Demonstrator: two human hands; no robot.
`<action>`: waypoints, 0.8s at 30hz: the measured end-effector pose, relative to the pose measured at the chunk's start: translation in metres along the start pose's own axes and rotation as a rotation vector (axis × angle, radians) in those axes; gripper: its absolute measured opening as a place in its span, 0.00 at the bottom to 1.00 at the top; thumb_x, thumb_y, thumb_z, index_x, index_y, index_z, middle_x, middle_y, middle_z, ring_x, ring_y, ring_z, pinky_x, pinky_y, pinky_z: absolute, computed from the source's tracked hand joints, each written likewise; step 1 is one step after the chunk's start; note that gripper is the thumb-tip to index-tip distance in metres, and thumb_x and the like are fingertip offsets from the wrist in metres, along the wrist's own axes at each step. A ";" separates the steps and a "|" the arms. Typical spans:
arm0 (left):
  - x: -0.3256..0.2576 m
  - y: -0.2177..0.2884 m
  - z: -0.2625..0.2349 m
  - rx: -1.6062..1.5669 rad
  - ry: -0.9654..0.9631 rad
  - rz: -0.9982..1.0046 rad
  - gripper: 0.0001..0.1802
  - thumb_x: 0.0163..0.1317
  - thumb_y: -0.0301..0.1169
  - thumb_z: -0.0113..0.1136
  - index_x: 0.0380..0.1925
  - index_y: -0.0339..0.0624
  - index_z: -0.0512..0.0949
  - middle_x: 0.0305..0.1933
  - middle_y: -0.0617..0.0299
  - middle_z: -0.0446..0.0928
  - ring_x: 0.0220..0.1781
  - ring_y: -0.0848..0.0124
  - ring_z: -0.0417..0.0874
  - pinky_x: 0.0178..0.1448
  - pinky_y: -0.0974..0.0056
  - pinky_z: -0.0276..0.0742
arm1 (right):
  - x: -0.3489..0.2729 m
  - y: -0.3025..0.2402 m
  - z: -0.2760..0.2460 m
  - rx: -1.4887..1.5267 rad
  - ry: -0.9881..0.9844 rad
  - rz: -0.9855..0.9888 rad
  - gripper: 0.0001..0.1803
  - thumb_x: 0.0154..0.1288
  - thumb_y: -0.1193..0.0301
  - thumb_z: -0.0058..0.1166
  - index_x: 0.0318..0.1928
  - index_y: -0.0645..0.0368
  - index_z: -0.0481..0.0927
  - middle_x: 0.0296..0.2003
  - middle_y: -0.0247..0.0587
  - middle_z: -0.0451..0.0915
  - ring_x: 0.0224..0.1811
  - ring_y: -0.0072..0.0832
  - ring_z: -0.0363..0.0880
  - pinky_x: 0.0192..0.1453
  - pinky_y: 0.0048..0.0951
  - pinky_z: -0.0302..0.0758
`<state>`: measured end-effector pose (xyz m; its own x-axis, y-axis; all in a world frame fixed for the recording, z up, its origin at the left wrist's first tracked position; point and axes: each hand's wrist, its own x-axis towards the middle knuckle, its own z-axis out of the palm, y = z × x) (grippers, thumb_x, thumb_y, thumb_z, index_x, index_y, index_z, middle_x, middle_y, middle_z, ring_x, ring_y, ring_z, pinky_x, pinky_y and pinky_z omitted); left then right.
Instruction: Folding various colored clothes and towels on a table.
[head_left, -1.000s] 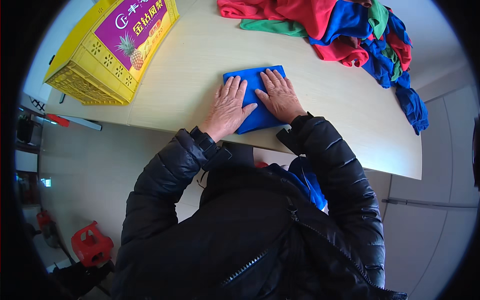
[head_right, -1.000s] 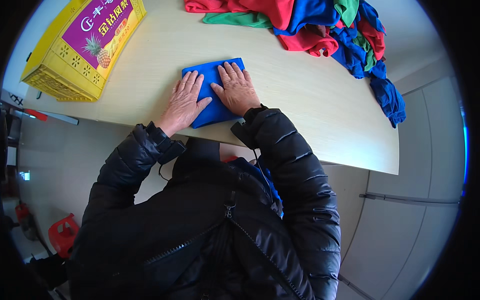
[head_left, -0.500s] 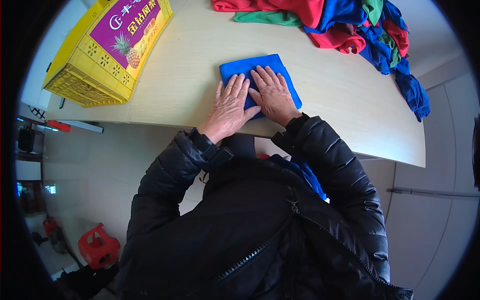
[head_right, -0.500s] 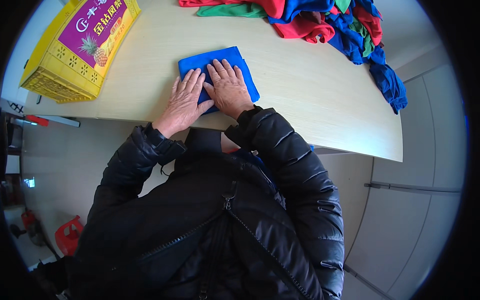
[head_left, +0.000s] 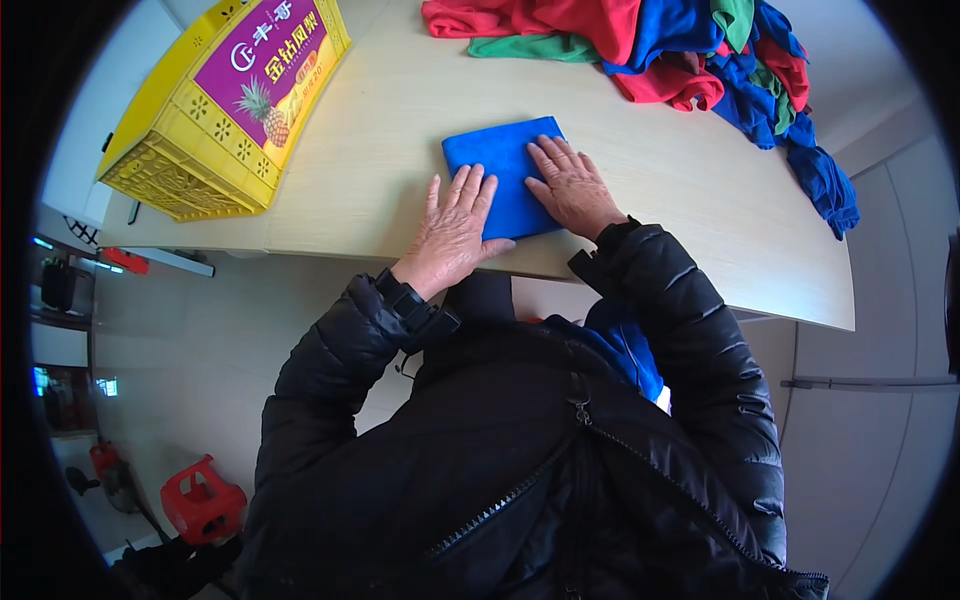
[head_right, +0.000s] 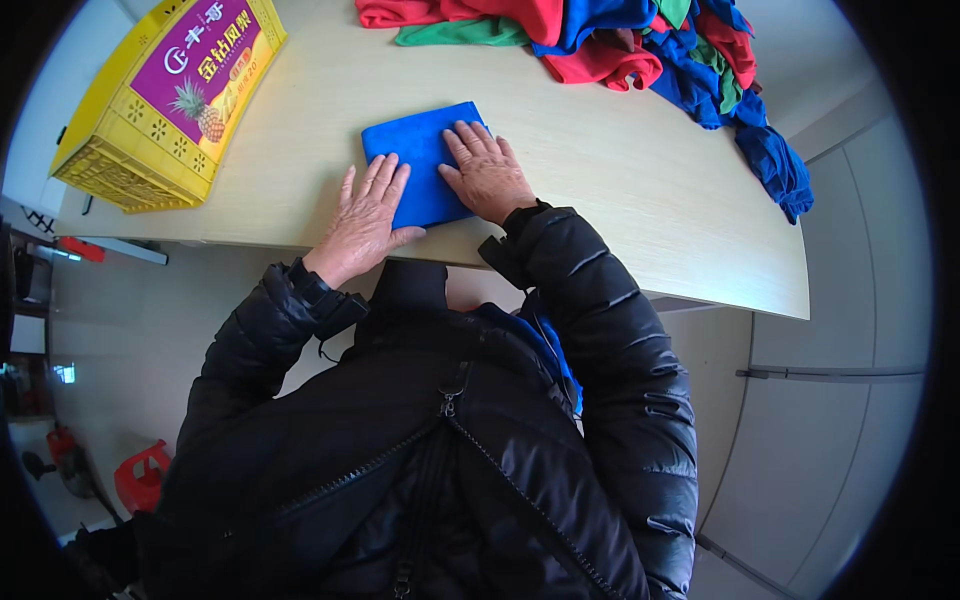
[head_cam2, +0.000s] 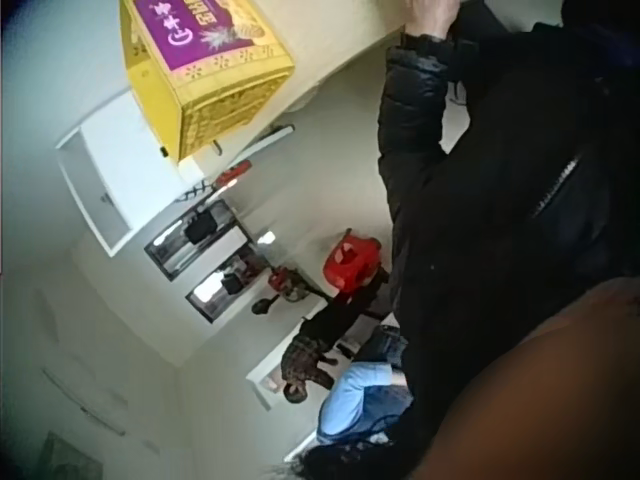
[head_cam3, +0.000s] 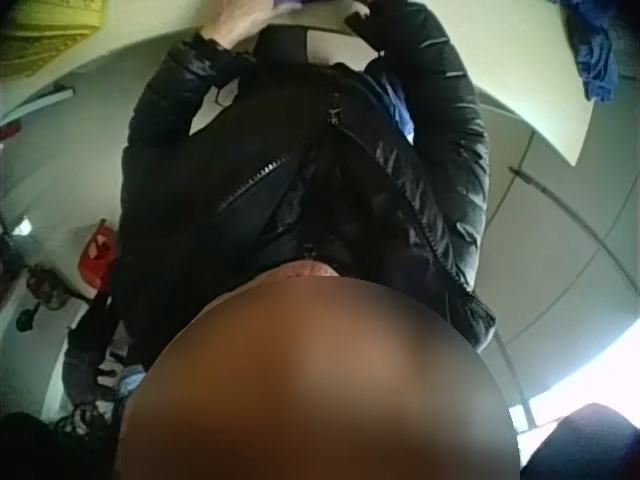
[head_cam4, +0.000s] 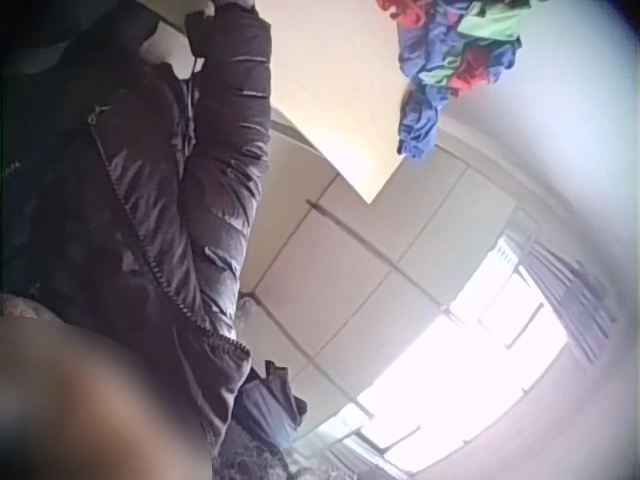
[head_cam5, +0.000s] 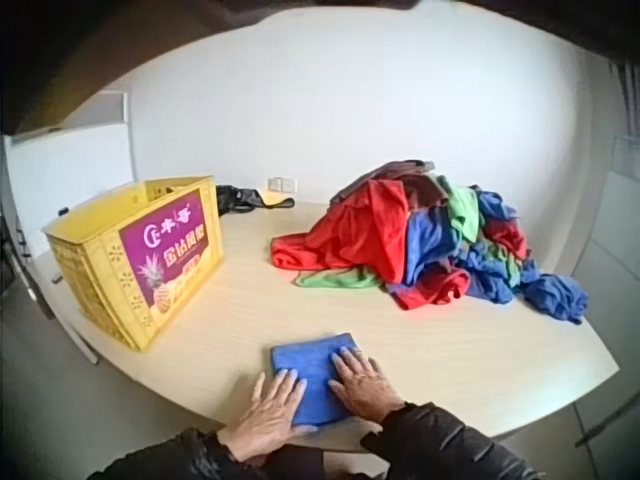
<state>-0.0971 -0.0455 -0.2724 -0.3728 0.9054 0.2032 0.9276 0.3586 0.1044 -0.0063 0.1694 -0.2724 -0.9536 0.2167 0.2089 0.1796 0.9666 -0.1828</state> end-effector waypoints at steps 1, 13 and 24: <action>0.001 -0.001 -0.004 0.002 -0.031 0.016 0.48 0.64 0.55 0.59 0.76 0.42 0.53 0.81 0.49 0.47 0.83 0.53 0.44 0.80 0.40 0.41 | 0.001 0.001 -0.003 0.017 -0.018 0.048 0.33 0.77 0.52 0.40 0.75 0.55 0.59 0.76 0.49 0.54 0.79 0.46 0.50 0.80 0.48 0.49; 0.019 -0.018 -0.012 0.045 -0.124 0.093 0.43 0.64 0.49 0.61 0.75 0.49 0.56 0.79 0.48 0.52 0.80 0.49 0.51 0.77 0.39 0.50 | 0.008 0.026 -0.002 0.283 0.012 -0.002 0.35 0.76 0.52 0.43 0.74 0.61 0.58 0.73 0.59 0.57 0.76 0.51 0.55 0.77 0.47 0.55; 0.136 -0.229 0.023 0.110 -0.068 -0.545 0.42 0.66 0.55 0.49 0.75 0.47 0.53 0.79 0.42 0.49 0.80 0.43 0.48 0.74 0.34 0.57 | -0.028 0.075 -0.033 0.369 0.091 0.030 0.30 0.73 0.59 0.51 0.67 0.65 0.67 0.64 0.66 0.68 0.68 0.57 0.66 0.71 0.44 0.66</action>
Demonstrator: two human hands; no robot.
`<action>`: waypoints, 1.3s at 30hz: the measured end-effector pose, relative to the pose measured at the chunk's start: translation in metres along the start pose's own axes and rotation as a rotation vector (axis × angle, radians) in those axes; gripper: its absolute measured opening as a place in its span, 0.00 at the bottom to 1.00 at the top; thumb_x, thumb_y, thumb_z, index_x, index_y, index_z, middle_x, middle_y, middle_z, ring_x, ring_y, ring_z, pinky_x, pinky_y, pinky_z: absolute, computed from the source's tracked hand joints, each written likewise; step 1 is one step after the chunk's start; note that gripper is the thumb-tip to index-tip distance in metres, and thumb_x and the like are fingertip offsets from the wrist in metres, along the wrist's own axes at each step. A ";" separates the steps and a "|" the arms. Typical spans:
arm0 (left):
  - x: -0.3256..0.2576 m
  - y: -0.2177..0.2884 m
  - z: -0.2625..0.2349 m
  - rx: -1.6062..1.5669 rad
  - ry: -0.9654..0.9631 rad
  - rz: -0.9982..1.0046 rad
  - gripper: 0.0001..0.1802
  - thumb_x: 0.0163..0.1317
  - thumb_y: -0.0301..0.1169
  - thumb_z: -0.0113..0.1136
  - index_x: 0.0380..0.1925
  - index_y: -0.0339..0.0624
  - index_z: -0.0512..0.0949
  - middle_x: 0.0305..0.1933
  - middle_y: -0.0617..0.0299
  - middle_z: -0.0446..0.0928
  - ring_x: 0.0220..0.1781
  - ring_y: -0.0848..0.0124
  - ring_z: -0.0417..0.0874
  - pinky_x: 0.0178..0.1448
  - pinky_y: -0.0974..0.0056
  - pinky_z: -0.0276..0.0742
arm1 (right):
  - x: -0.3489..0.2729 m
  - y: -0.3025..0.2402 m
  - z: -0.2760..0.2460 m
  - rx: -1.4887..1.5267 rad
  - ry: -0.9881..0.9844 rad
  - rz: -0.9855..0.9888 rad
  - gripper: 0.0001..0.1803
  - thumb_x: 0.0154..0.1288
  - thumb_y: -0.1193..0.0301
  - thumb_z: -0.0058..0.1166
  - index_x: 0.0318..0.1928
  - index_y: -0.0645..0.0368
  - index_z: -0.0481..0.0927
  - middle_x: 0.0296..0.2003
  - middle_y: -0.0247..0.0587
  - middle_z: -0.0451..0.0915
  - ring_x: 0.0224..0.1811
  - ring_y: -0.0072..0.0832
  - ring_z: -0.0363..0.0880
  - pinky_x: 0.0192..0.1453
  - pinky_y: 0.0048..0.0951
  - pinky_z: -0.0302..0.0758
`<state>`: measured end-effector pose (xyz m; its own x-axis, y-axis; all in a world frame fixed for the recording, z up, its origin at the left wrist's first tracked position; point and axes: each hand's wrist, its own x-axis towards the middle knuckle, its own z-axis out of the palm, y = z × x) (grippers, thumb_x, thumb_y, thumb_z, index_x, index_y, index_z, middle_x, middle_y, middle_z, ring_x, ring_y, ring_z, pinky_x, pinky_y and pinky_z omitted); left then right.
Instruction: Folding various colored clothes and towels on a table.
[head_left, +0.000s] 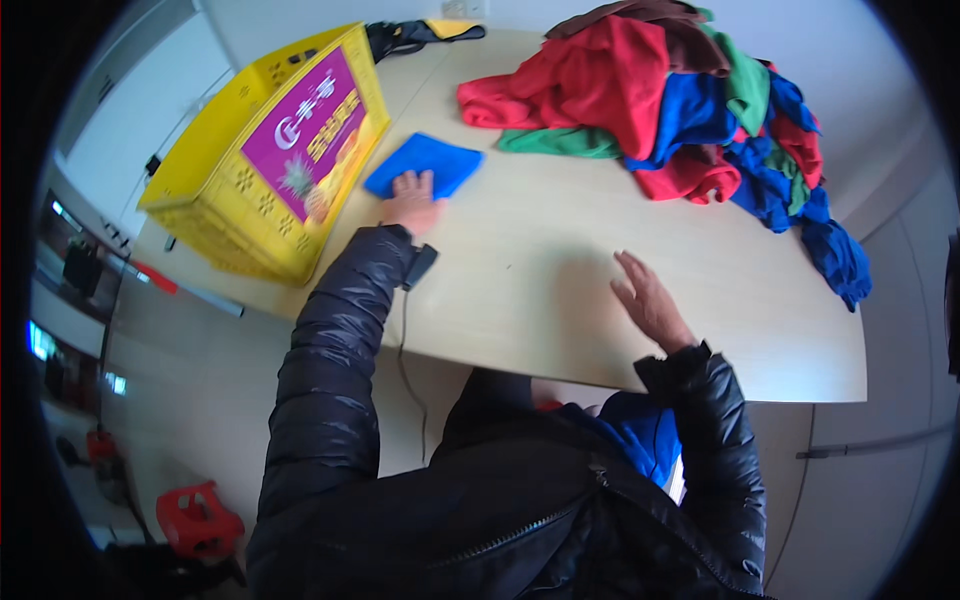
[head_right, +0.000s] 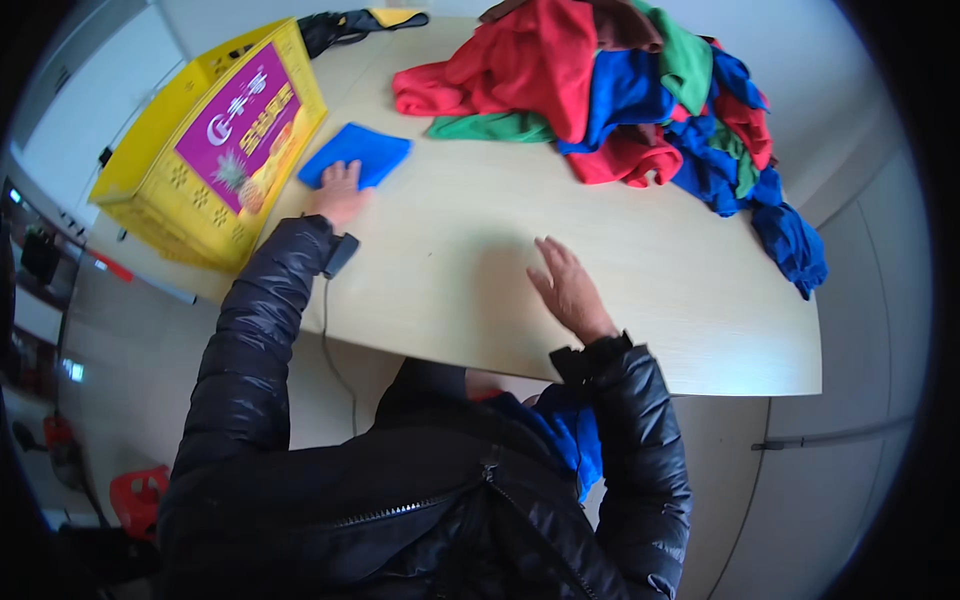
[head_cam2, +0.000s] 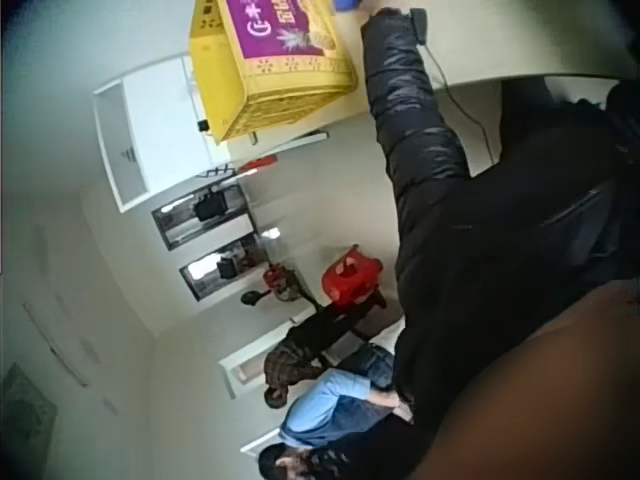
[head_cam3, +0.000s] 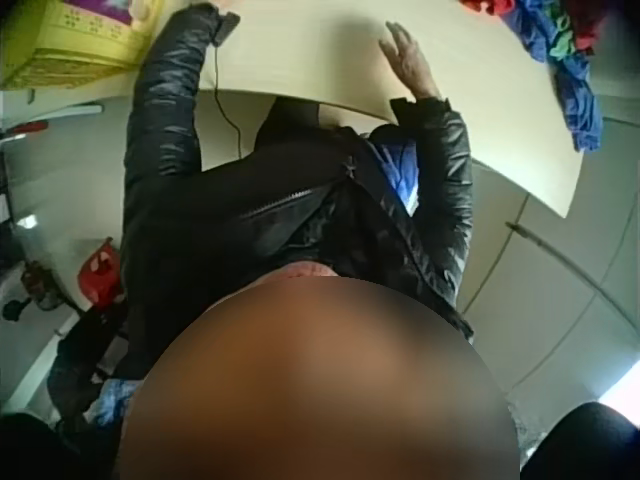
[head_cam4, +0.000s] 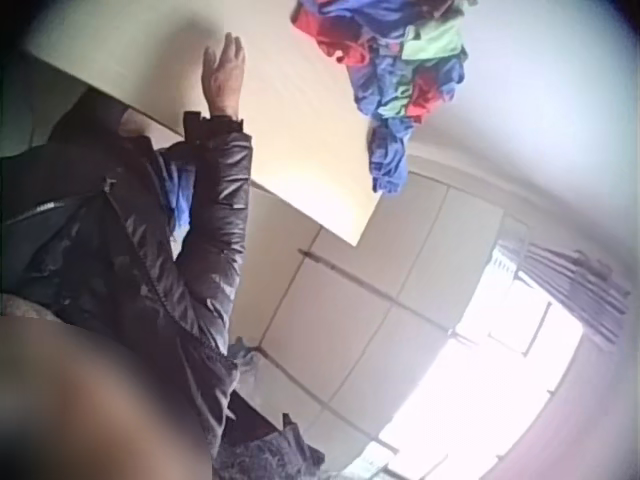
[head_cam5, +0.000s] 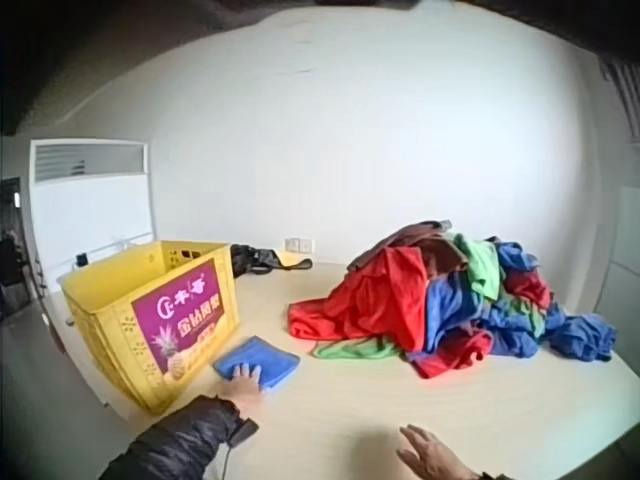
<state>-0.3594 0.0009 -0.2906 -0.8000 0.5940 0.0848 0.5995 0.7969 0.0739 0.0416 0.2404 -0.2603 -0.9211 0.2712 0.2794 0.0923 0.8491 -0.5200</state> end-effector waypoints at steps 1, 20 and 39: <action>0.017 -0.022 0.005 0.023 0.009 -0.087 0.43 0.67 0.56 0.48 0.76 0.47 0.52 0.79 0.42 0.49 0.80 0.42 0.47 0.74 0.34 0.56 | -0.005 0.003 -0.001 -0.010 0.022 -0.005 0.30 0.73 0.59 0.51 0.67 0.65 0.67 0.64 0.66 0.68 0.68 0.57 0.66 0.71 0.44 0.66; 0.114 0.287 -0.111 -0.476 0.341 0.428 0.34 0.60 0.59 0.62 0.48 0.36 0.80 0.47 0.45 0.83 0.51 0.48 0.83 0.52 0.49 0.79 | -0.141 0.025 -0.040 -0.326 0.238 0.412 0.31 0.66 0.62 0.55 0.67 0.59 0.69 0.70 0.47 0.66 0.76 0.46 0.57 0.79 0.50 0.50; 0.027 0.317 -0.125 -0.615 0.139 0.914 0.09 0.58 0.27 0.50 0.24 0.33 0.75 0.26 0.42 0.80 0.27 0.49 0.83 0.35 0.52 0.77 | -0.144 0.024 -0.044 -0.333 0.260 0.451 0.31 0.65 0.60 0.57 0.66 0.58 0.70 0.70 0.47 0.66 0.75 0.45 0.58 0.78 0.50 0.53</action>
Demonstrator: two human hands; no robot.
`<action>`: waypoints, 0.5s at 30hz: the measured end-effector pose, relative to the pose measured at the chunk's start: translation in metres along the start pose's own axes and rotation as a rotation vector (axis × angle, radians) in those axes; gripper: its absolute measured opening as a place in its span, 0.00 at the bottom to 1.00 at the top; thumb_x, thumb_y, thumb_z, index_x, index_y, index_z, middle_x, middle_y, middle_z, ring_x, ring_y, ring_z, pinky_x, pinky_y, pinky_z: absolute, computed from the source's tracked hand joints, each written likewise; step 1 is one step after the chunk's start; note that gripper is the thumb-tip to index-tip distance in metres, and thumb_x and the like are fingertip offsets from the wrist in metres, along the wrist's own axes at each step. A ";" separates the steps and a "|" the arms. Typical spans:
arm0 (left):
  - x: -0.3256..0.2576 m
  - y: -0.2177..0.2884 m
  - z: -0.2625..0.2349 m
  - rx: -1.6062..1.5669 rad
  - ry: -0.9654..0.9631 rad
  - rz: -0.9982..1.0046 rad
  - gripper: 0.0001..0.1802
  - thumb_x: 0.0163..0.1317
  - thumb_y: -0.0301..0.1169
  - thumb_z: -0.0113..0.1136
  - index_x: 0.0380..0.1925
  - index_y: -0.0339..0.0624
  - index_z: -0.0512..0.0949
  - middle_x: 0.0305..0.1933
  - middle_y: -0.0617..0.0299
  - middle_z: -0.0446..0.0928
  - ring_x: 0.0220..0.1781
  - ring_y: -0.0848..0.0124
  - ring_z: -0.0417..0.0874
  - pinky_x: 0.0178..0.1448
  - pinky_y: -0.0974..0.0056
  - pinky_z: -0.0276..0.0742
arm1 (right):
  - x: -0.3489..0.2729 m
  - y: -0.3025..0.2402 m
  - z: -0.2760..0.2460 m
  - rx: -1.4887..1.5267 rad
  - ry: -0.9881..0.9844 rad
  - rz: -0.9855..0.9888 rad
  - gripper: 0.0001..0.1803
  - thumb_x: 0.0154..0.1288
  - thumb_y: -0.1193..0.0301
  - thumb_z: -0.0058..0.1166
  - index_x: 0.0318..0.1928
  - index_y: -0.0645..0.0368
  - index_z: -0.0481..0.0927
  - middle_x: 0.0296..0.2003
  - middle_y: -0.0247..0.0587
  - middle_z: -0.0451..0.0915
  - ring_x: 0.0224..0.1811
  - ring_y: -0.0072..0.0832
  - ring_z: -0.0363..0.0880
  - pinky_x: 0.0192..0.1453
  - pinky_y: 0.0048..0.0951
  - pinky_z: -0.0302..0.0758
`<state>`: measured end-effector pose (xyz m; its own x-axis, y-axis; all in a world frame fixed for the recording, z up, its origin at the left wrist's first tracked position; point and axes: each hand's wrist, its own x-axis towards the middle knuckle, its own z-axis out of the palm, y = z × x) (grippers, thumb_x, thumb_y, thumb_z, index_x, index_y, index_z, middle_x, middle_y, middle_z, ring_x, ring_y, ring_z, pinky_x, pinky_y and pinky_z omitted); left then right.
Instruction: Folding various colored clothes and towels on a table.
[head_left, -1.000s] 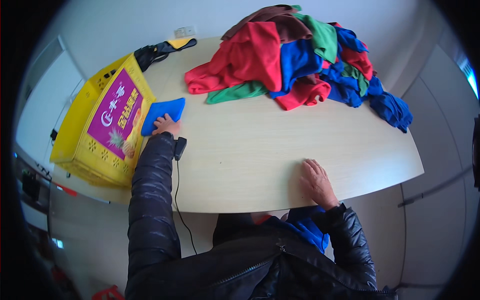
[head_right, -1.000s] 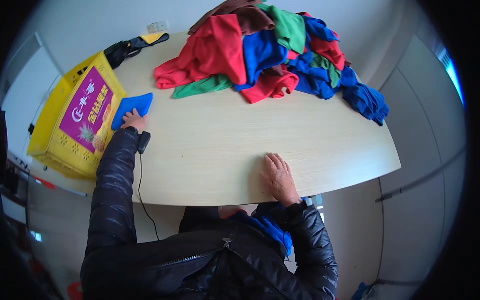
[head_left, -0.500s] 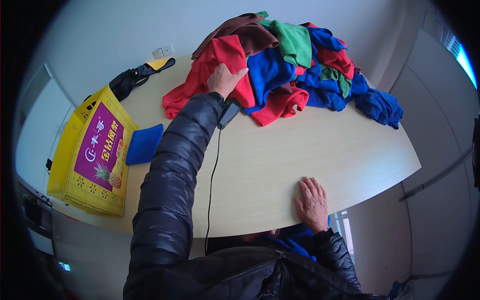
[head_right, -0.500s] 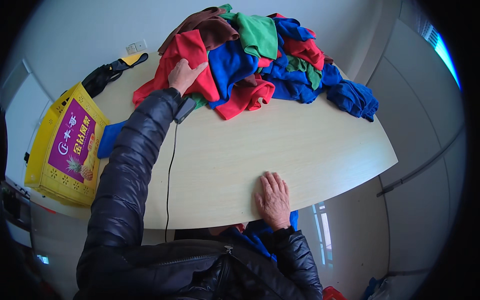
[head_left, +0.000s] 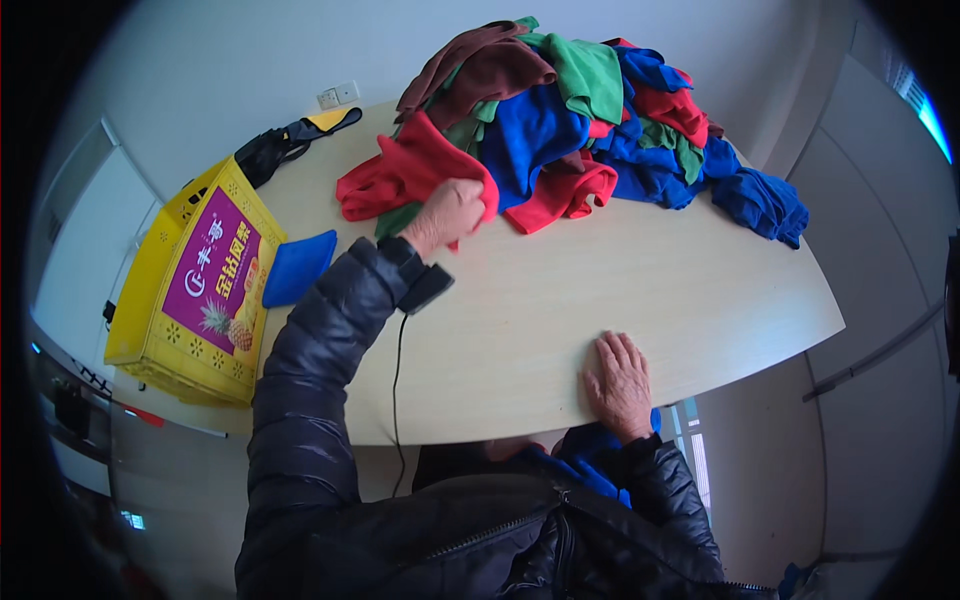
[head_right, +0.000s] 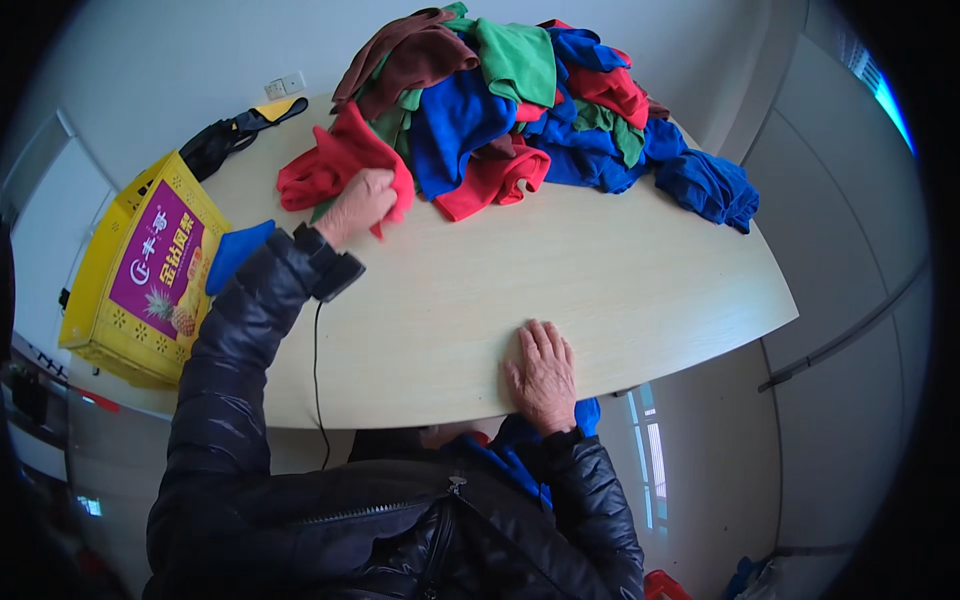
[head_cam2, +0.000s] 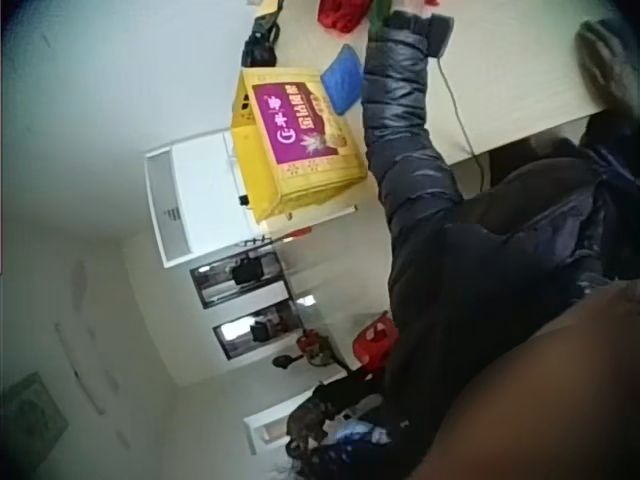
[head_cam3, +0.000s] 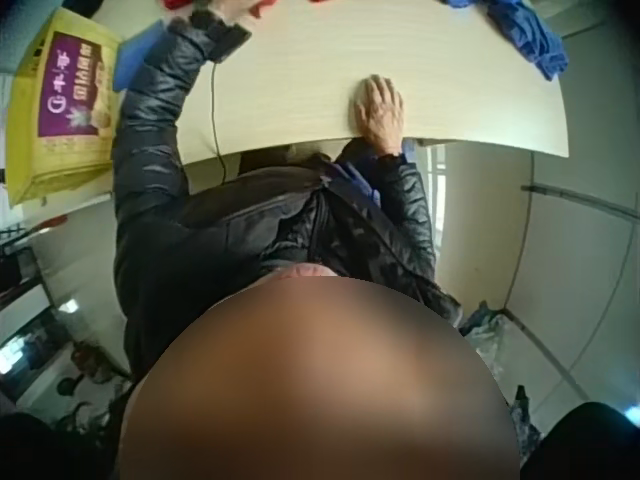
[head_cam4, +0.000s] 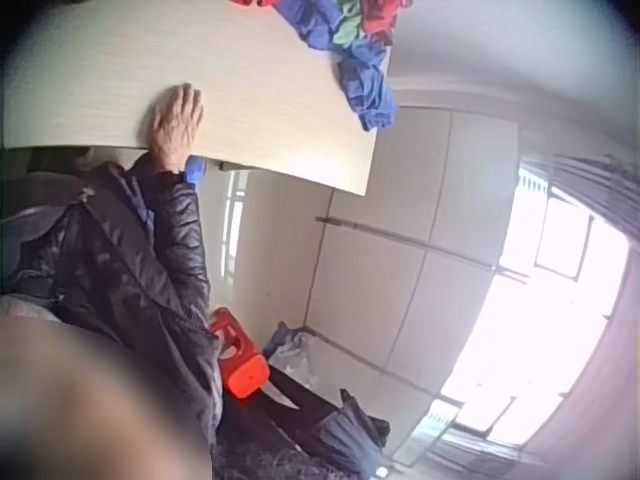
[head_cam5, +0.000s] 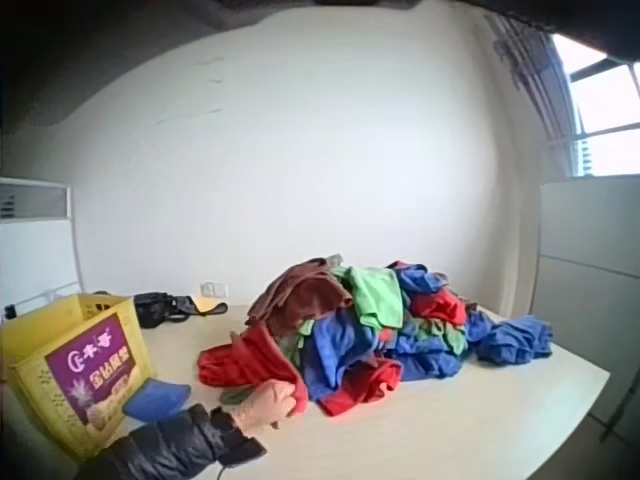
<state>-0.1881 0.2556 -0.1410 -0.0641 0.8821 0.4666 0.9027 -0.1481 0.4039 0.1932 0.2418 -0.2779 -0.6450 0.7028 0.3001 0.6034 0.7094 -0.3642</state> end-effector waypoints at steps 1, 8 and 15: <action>-0.027 0.036 -0.006 -0.191 -0.114 -0.049 0.08 0.57 0.26 0.49 0.22 0.33 0.73 0.25 0.43 0.79 0.27 0.54 0.83 0.34 0.54 0.76 | -0.001 0.005 0.003 0.008 -0.012 -0.002 0.31 0.65 0.60 0.57 0.66 0.58 0.70 0.70 0.47 0.66 0.75 0.45 0.58 0.78 0.50 0.53; -0.165 0.118 -0.006 -0.731 -0.673 -0.306 0.07 0.56 0.21 0.45 0.27 0.31 0.74 0.24 0.56 0.76 0.28 0.75 0.77 0.36 0.63 0.73 | 0.019 -0.067 -0.035 0.409 -0.014 -0.338 0.33 0.57 0.75 0.62 0.65 0.56 0.71 0.64 0.48 0.72 0.68 0.48 0.69 0.71 0.42 0.66; -0.208 0.156 -0.062 -0.687 -0.781 -0.081 0.08 0.56 0.23 0.56 0.37 0.33 0.76 0.29 0.59 0.75 0.33 0.75 0.77 0.41 0.68 0.72 | 0.043 -0.129 -0.023 0.468 -0.460 -0.710 0.23 0.58 0.73 0.60 0.56 0.59 0.78 0.55 0.45 0.79 0.58 0.45 0.76 0.60 0.42 0.73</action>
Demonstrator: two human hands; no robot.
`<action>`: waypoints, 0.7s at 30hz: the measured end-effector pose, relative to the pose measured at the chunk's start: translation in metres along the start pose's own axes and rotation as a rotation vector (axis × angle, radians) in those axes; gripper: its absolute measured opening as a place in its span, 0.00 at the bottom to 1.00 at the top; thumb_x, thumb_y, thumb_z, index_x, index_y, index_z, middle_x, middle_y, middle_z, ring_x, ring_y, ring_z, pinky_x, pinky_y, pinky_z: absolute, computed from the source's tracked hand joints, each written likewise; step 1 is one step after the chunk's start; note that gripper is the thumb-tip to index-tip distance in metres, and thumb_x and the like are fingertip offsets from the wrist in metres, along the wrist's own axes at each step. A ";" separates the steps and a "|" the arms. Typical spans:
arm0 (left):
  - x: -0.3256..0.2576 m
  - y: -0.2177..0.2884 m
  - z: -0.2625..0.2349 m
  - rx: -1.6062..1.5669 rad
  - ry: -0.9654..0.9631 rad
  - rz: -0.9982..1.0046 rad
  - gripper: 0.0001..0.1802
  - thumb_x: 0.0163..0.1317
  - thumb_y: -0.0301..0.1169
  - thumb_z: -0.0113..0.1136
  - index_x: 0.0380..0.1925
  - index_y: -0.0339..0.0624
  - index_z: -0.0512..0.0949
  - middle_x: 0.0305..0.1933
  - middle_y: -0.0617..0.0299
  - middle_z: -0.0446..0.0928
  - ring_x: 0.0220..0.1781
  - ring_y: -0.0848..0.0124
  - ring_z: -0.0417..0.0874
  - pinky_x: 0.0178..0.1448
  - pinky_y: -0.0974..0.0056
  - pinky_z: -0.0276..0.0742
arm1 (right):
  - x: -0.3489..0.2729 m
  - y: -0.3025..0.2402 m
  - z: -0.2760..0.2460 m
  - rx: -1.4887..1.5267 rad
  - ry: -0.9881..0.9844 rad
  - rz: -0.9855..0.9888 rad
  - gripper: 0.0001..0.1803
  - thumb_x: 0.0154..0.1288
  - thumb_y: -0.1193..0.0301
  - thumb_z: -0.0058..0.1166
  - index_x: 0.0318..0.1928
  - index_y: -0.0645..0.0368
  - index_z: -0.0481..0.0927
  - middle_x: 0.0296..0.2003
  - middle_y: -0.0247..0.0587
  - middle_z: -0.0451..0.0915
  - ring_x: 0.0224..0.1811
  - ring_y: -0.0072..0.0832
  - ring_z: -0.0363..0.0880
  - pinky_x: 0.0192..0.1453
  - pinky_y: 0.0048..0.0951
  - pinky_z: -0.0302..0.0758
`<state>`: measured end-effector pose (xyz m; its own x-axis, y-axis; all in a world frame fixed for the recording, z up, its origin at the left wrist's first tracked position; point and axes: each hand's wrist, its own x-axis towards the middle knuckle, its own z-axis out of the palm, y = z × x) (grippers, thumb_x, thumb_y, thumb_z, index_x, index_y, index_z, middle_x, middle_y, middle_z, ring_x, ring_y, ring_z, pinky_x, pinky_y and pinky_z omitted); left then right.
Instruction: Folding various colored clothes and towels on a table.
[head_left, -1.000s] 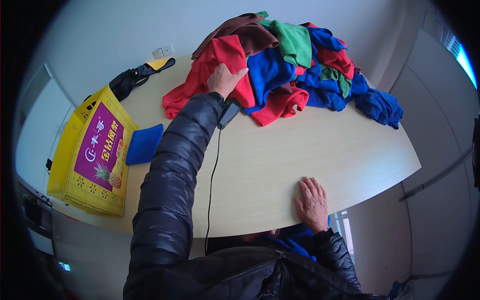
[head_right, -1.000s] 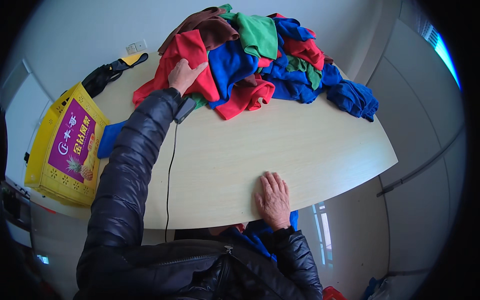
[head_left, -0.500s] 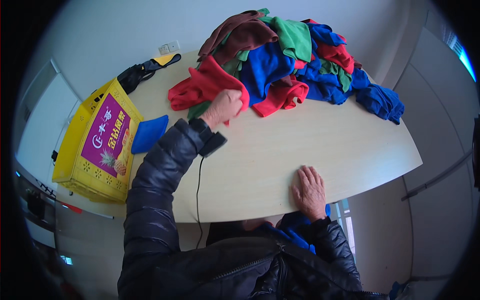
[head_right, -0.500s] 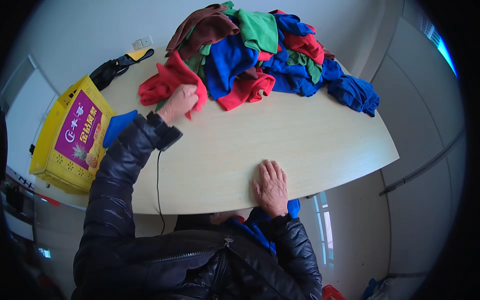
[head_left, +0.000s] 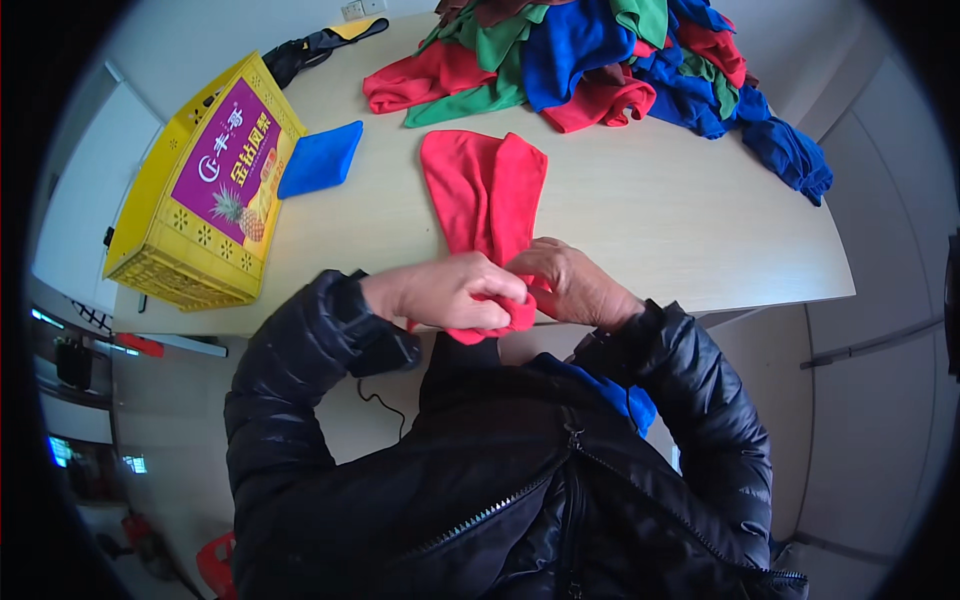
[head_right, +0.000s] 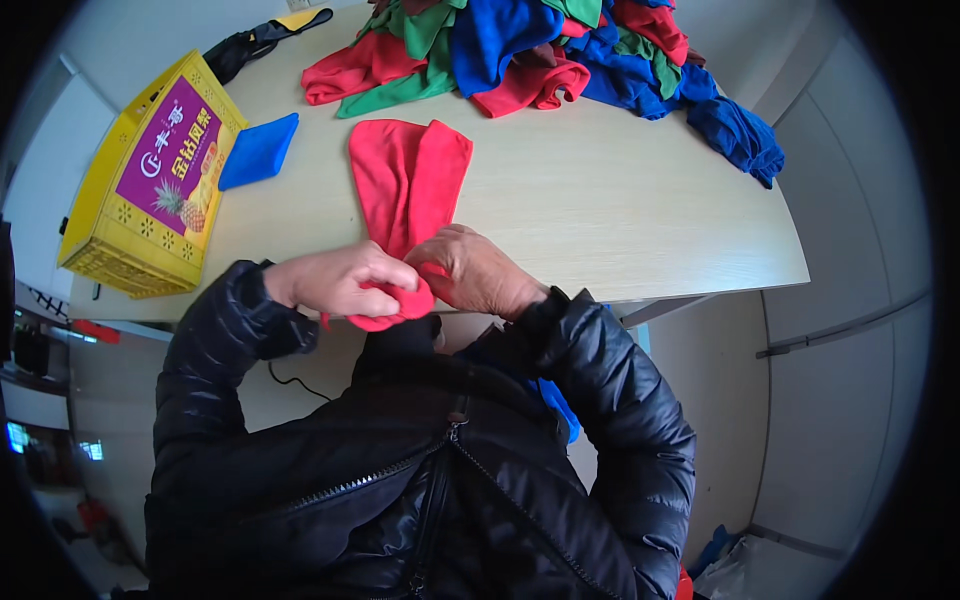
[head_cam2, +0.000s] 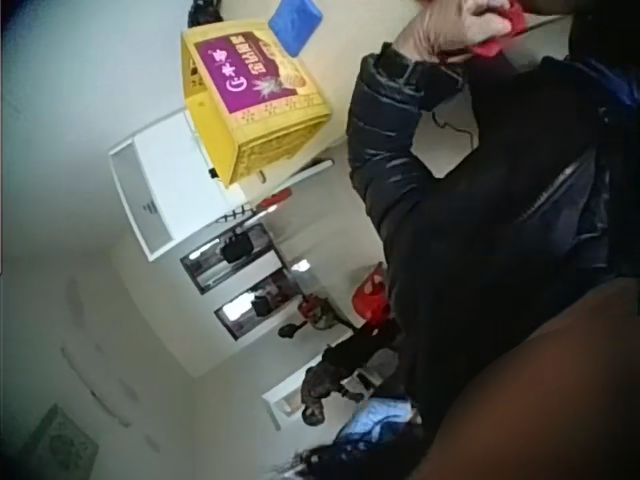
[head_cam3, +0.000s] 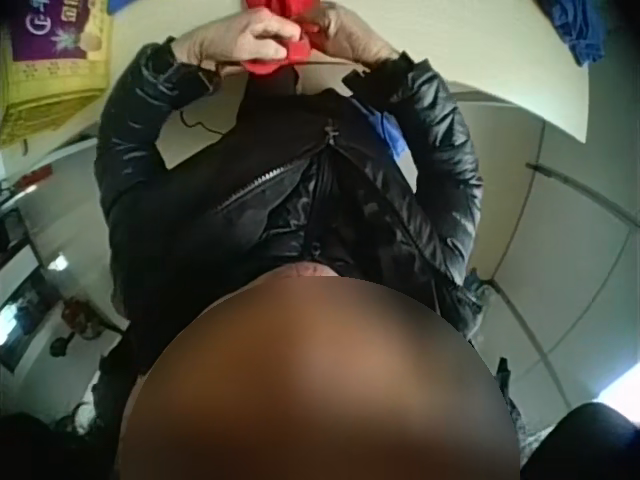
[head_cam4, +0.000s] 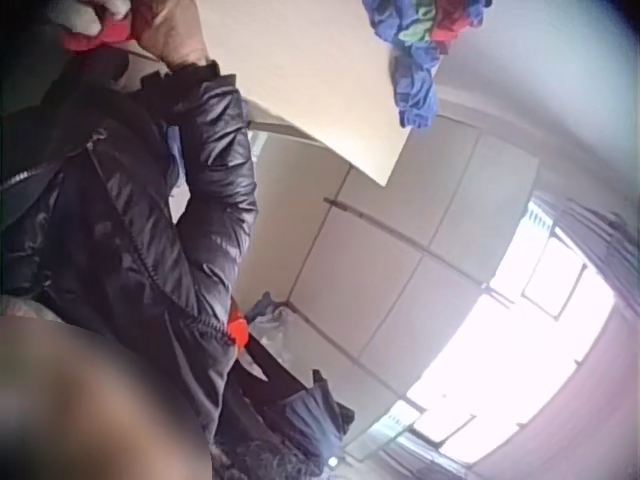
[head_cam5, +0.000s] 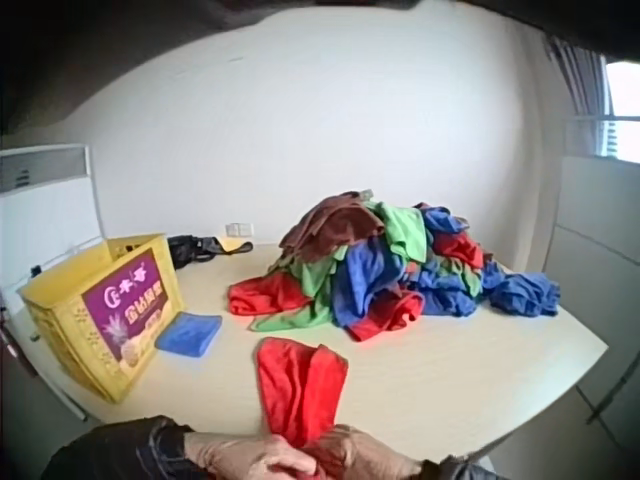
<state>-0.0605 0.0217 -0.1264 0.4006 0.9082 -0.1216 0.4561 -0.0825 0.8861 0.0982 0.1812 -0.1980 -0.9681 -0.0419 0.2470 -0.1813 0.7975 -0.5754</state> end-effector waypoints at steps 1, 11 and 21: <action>-0.010 0.008 -0.004 -0.004 0.005 -0.001 0.08 0.56 0.23 0.56 0.37 0.33 0.76 0.29 0.59 0.75 0.33 0.75 0.77 0.41 0.68 0.72 | 0.004 0.001 0.002 0.038 -0.105 0.038 0.22 0.57 0.73 0.59 0.54 0.60 0.79 0.53 0.45 0.80 0.56 0.45 0.77 0.58 0.42 0.75; -0.095 0.069 -0.042 0.001 0.383 -0.067 0.13 0.54 0.30 0.63 0.37 0.34 0.77 0.35 0.66 0.77 0.37 0.76 0.76 0.47 0.70 0.72 | 0.006 0.079 0.048 -0.370 0.261 0.125 0.21 0.55 0.70 0.59 0.53 0.53 0.80 0.47 0.46 0.80 0.54 0.46 0.77 0.57 0.44 0.75; -0.136 0.066 -0.050 0.076 0.669 0.083 0.11 0.59 0.27 0.60 0.41 0.34 0.76 0.38 0.67 0.77 0.44 0.78 0.77 0.51 0.68 0.74 | 0.033 0.103 0.025 -0.476 0.301 0.297 0.11 0.61 0.70 0.56 0.44 0.56 0.82 0.43 0.45 0.80 0.51 0.48 0.77 0.57 0.43 0.75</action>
<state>-0.1245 -0.0873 -0.0291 -0.1306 0.9539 0.2703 0.5097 -0.1692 0.8435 0.0435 0.2474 -0.2689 -0.8617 0.3382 0.3783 0.2513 0.9321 -0.2609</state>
